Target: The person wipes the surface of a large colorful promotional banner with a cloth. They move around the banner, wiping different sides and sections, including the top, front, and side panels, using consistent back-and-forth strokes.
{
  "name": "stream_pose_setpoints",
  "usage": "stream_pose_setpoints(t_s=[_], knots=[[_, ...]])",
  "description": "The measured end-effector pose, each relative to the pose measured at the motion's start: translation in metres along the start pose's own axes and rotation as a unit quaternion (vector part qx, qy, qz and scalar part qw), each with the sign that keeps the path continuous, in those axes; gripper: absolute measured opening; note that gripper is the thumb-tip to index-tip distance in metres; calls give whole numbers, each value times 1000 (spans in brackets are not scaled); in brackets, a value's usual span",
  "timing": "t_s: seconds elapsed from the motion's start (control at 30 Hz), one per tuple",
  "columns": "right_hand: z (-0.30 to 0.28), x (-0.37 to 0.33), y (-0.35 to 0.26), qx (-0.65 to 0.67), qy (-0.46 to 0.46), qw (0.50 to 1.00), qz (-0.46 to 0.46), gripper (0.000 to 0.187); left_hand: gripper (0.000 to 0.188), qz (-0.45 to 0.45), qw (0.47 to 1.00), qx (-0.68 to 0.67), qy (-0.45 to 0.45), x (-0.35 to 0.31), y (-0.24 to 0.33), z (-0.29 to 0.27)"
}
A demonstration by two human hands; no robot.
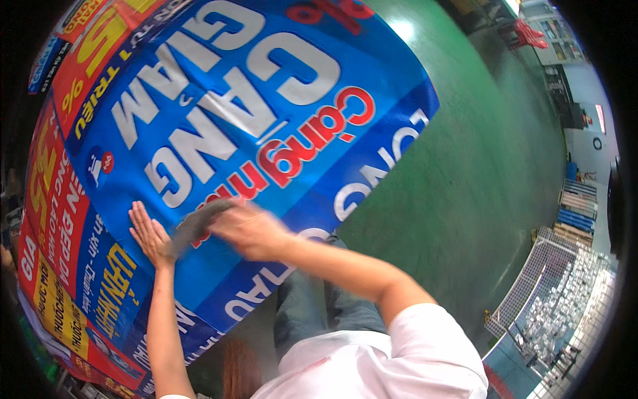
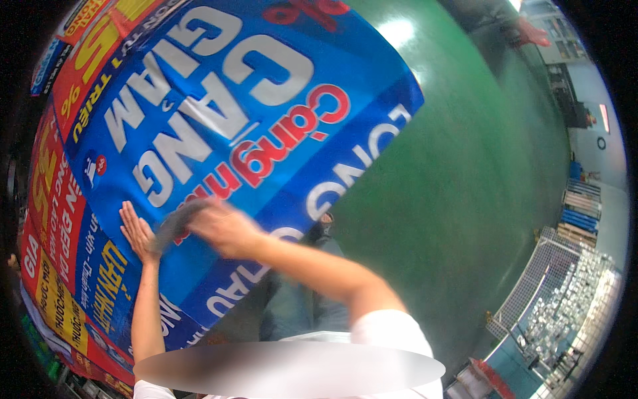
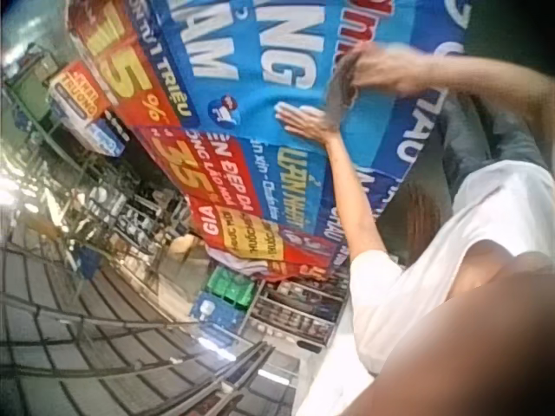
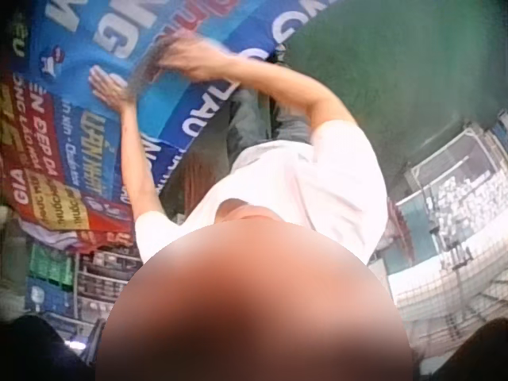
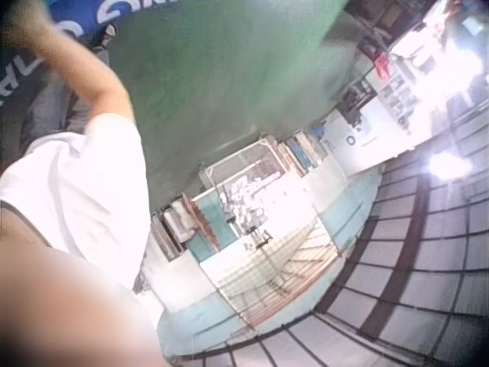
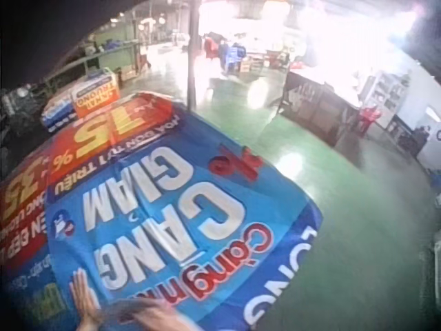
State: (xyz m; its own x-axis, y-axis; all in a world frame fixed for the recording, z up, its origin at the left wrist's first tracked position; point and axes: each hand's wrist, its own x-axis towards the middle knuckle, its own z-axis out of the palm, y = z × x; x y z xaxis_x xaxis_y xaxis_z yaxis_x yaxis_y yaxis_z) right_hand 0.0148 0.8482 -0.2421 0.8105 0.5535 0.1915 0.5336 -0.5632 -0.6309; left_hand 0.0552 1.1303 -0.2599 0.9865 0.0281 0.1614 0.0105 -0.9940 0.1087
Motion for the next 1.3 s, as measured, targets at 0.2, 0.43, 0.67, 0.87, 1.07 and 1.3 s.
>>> stream_pose_setpoints(t_s=[0.2,0.43,0.67,0.87,1.07,1.3], knots=[[-185,-133,241,-373,286,846,251,40,54,22,999,25,-5,-2,-10,5],[-101,-111,49,-188,235,899,319,51,53,6,1000,10,-26,0,-19,7],[-167,-157,154,-302,186,854,380,42,54,5,999,34,-28,2,-24,9],[-178,-156,255,-329,388,803,311,48,55,18,999,29,-15,2,-25,10],[-3,-93,-15,-21,105,971,212,65,56,18,1000,25,-2,1,-20,11],[13,-36,-38,-100,33,994,7,54,57,13,999,36,21,4,-8,9]])
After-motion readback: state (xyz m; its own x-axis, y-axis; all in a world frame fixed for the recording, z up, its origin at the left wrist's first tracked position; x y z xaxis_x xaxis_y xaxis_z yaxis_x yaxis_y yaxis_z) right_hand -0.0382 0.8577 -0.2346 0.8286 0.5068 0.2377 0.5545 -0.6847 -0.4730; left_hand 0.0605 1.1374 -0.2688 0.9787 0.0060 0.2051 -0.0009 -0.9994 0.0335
